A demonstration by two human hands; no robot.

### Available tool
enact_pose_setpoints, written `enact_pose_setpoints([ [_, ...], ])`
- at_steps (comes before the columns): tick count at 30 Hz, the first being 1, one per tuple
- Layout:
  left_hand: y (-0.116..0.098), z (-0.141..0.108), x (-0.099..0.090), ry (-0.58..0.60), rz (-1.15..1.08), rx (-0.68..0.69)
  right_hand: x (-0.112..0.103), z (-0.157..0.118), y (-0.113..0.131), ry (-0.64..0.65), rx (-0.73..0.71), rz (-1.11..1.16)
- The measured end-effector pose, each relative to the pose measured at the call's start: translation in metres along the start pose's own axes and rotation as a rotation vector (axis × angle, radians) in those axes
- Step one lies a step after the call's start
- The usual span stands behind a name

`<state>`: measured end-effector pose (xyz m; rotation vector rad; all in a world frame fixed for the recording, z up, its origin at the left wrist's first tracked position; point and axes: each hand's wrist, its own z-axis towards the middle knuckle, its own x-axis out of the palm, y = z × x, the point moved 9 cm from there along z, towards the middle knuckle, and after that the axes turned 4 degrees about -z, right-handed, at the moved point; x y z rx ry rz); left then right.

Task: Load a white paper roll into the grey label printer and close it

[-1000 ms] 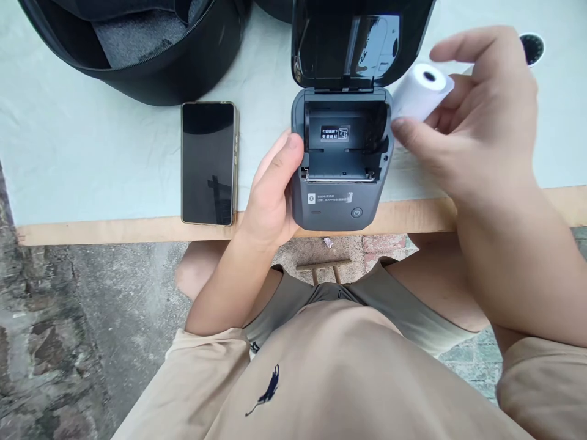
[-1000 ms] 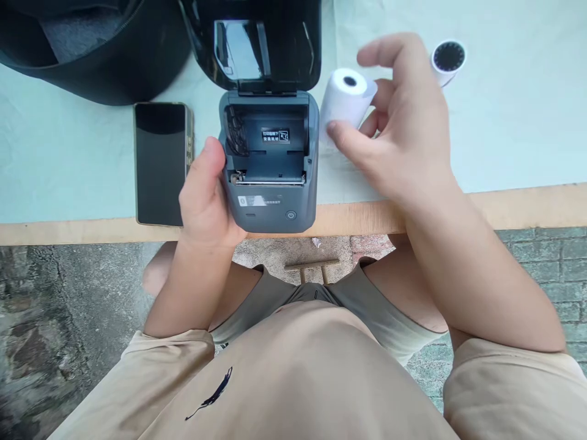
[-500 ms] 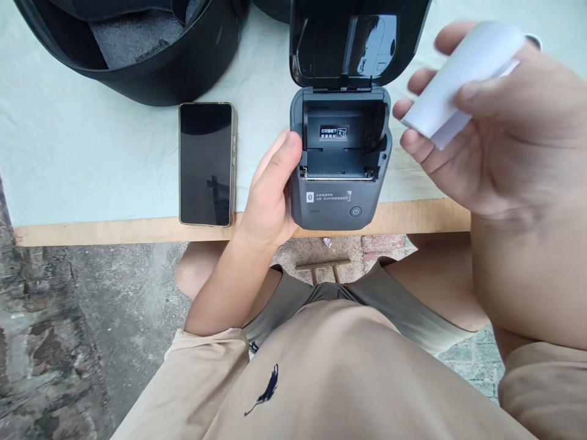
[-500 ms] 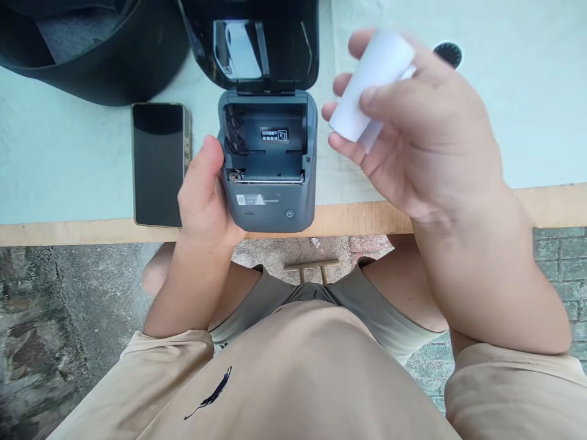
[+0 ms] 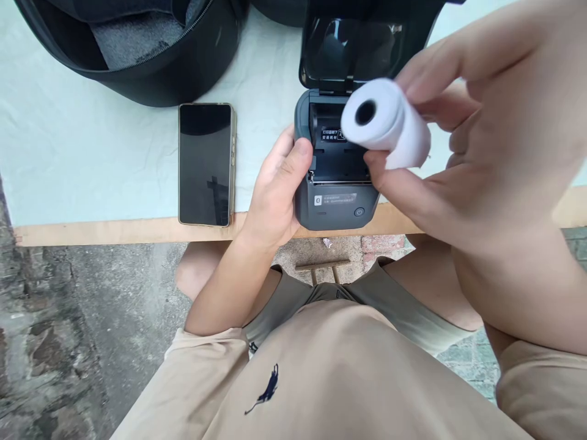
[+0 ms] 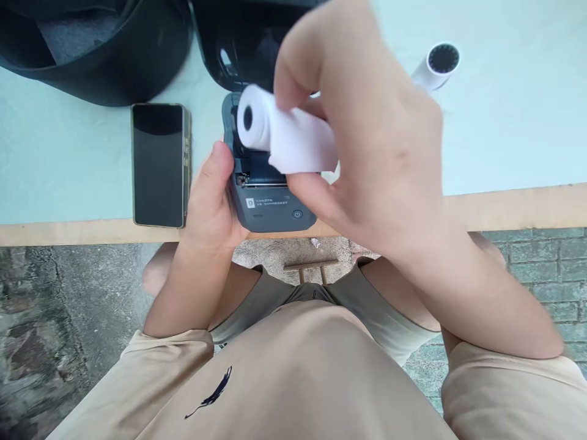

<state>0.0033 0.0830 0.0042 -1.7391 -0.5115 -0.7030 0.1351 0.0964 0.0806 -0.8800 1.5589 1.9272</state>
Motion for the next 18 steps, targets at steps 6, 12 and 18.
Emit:
enact_pose_setpoints([
  [6,-0.003,-0.001,0.006,0.107,-0.02,-0.022,0.006,0.002,0.038,0.034,-0.304,-0.436],
  [12,-0.003,-0.002,0.006,0.084,0.033,-0.042,0.018,0.01,0.029,0.123,-0.163,-0.665],
  [18,-0.001,-0.002,0.006,0.034,0.004,-0.023,0.018,0.006,0.038,0.062,-0.31,-0.577],
])
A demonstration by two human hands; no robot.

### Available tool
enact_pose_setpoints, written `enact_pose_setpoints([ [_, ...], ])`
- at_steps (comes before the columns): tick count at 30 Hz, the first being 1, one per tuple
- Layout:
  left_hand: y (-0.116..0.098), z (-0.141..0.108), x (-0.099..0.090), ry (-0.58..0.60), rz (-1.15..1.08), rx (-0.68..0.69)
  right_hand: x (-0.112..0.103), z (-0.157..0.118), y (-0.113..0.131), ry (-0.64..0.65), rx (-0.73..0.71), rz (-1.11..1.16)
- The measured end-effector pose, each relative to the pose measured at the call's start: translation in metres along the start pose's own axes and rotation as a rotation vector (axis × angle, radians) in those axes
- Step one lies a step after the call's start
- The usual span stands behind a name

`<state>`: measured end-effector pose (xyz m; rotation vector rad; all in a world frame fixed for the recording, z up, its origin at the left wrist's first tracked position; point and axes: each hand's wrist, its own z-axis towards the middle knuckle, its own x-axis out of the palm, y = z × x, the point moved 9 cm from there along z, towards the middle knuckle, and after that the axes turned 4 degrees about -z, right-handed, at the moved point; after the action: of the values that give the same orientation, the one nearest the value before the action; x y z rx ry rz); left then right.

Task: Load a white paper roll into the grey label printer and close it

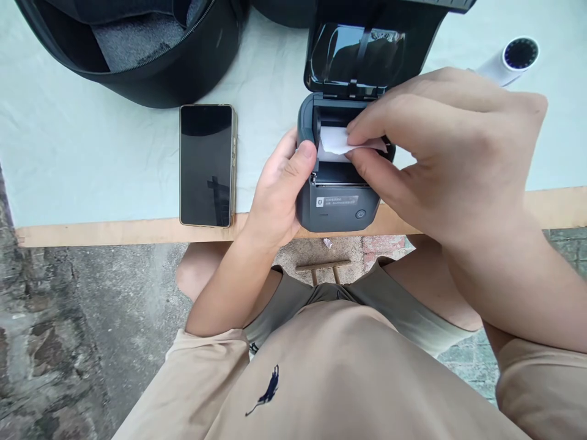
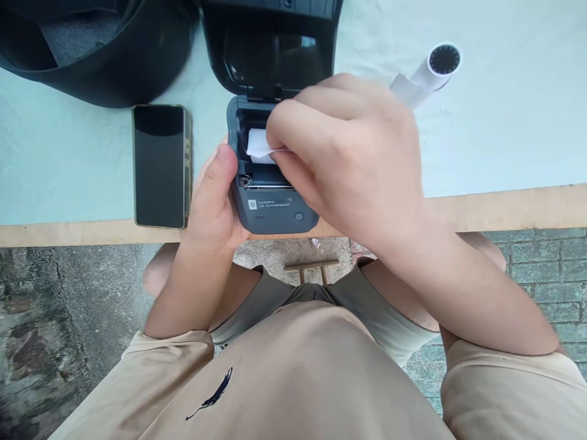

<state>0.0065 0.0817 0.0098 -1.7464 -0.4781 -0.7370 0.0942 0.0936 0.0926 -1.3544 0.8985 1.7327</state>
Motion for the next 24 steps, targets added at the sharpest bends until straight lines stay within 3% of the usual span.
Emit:
enact_pose_setpoints([
  [4,-0.005,-0.002,-0.009,-0.143,-0.063,0.086,-0.006,-0.006,0.011,-0.126,-0.126,0.174],
  [7,-0.002,-0.002,0.0,0.016,0.001,0.029,-0.01,-0.014,0.017,-0.254,-0.253,0.282],
  [10,-0.003,-0.003,-0.01,-0.029,0.113,0.01,-0.008,-0.019,0.018,-0.305,-0.349,0.389],
  [12,-0.004,-0.004,-0.013,-0.06,0.168,0.02,-0.007,-0.02,0.009,-0.347,-0.297,0.49],
  [14,-0.004,-0.004,-0.014,-0.073,0.207,0.035,-0.005,-0.02,-0.006,-0.386,-0.142,0.568],
  [16,-0.004,-0.003,-0.014,-0.074,0.233,0.06,0.003,-0.02,-0.018,-0.342,0.026,0.651],
  [19,-0.005,-0.002,-0.013,-0.041,0.254,0.093,0.021,-0.019,-0.023,-0.183,0.165,0.837],
  [24,-0.007,-0.002,-0.012,-0.015,0.27,0.101,0.039,-0.017,-0.016,0.001,0.146,1.124],
])
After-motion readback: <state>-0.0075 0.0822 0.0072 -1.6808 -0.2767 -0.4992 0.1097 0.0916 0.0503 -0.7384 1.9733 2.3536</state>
